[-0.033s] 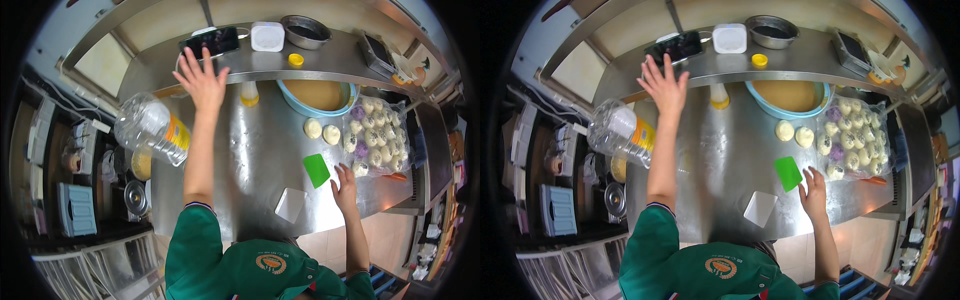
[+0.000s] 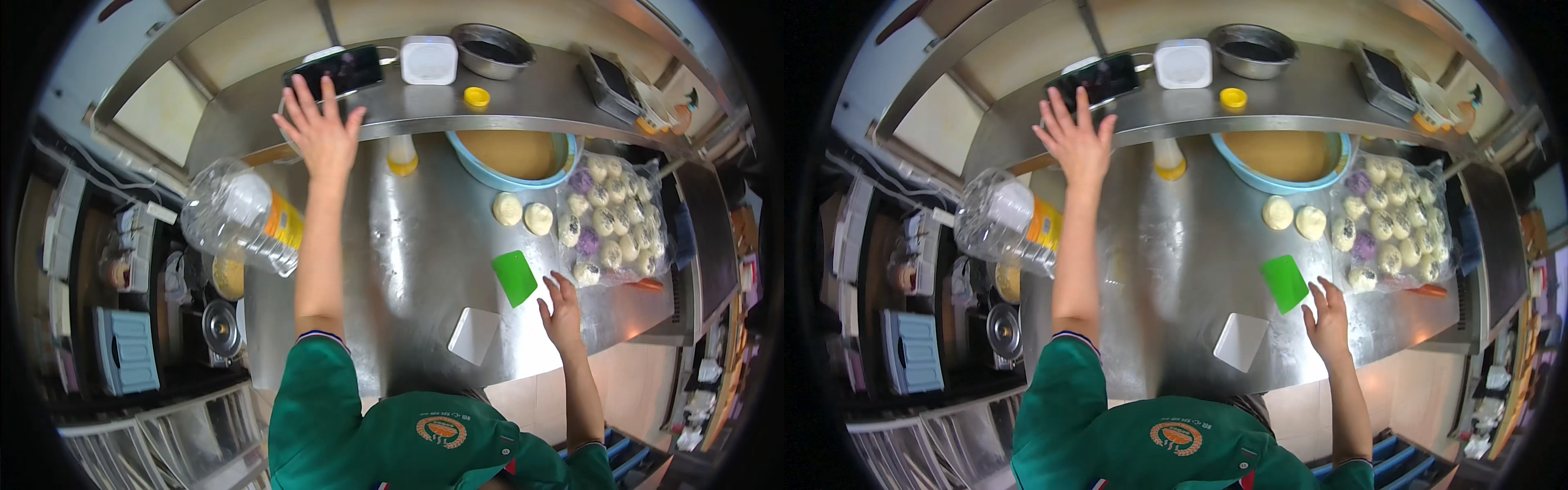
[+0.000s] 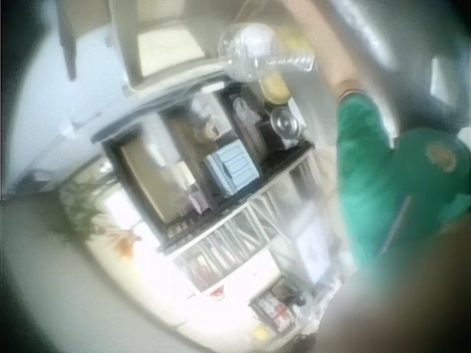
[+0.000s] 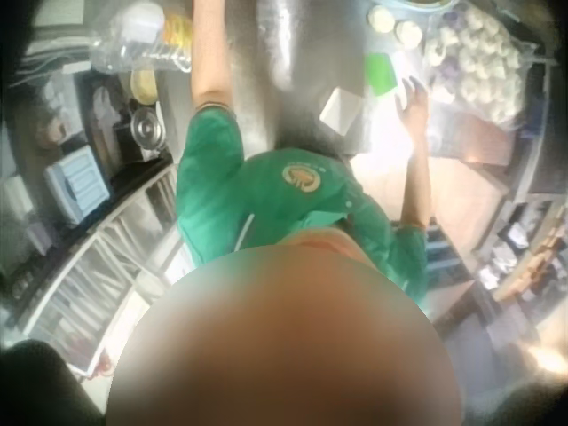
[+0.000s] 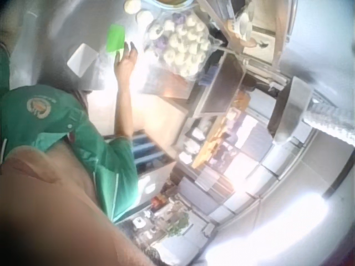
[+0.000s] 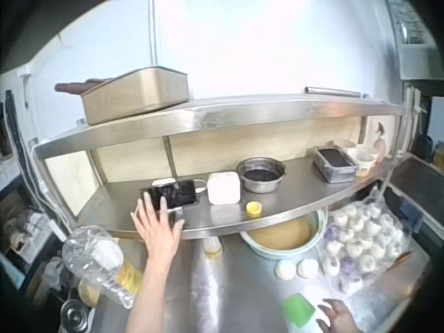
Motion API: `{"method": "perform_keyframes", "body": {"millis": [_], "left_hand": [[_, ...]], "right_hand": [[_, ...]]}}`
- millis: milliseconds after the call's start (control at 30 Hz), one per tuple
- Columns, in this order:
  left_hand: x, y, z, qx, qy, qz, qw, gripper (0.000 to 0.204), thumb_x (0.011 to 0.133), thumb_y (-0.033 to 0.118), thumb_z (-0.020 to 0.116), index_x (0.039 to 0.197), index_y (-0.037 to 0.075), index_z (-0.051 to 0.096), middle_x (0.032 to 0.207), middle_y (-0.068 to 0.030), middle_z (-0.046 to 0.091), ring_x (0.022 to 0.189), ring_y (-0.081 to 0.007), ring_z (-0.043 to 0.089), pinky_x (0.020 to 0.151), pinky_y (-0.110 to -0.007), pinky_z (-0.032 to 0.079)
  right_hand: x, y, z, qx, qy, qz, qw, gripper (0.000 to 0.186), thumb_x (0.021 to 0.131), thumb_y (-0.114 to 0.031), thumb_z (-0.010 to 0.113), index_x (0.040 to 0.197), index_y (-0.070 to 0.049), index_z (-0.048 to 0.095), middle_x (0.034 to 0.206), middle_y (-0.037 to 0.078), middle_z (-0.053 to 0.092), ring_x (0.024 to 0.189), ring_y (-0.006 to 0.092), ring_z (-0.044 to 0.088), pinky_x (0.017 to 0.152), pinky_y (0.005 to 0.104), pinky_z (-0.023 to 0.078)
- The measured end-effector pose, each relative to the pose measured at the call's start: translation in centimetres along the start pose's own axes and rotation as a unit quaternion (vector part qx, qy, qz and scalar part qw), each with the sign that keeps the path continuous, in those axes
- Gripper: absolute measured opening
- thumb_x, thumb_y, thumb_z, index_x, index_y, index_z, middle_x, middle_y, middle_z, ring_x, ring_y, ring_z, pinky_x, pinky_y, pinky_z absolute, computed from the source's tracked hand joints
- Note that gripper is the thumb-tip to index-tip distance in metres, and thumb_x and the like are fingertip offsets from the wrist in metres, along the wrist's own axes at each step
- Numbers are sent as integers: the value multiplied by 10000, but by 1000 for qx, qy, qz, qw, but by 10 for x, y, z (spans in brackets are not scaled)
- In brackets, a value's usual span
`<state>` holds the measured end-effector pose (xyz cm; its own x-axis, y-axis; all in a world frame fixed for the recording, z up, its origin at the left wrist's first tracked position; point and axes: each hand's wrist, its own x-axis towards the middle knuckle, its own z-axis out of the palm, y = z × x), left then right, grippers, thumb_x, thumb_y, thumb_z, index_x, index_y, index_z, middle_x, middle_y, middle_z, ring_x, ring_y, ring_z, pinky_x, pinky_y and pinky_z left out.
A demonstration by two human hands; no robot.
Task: The person shapes small dough balls by hand on a stainless steel countertop, places them on a tray, and stores the tray in a rack. The person then uses tongs to arrange baked buns on a display counter and cleans the countertop with scrapers.
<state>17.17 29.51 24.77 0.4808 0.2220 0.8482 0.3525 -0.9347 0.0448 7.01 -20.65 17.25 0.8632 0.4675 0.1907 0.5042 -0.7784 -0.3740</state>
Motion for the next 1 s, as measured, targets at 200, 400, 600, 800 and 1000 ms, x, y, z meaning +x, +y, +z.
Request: {"method": "perform_keyframes", "body": {"millis": [200,400,600,800,1000], "left_hand": [[14,-19,21,82,28,49,995,649,848,557,670,1424,294,529,1545,-123,406,1430,-388,324,1073,-694,274],[24,-33,13,71,104,117,985,613,987,599,439,1488,246,458,1600,-149,309,1419,-403,343,1041,-651,321],[-11,101,-17,-80,139,117,980,651,999,573,455,1474,127,463,1573,-229,310,1410,-444,336,1084,-609,312],[-72,400,-48,-346,21,168,923,656,984,518,532,1442,53,467,1549,-264,322,1428,-439,309,1133,-550,275],[-176,733,-76,-605,-216,162,749,752,926,262,686,1528,26,303,1593,-251,239,1470,-413,241,1186,-516,211]], "right_hand": [[-69,55,12,-6,-64,35,997,466,815,-113,718,1261,-39,605,1329,177,554,1197,360,555,1002,437,486],[-163,96,-2,18,-46,135,990,460,838,-138,702,1274,-43,585,1298,163,581,1173,346,574,984,425,498],[-278,142,-13,44,-80,265,960,429,849,-153,688,1256,-53,597,1286,159,590,1176,350,569,976,427,500],[-393,218,-44,79,-9,320,944,373,840,-156,700,1197,-64,639,1173,145,643,1046,351,635,896,431,529],[-493,303,-109,83,68,374,921,327,857,-162,701,1159,-49,646,1153,151,648,1009,355,648,876,426,539]]}}
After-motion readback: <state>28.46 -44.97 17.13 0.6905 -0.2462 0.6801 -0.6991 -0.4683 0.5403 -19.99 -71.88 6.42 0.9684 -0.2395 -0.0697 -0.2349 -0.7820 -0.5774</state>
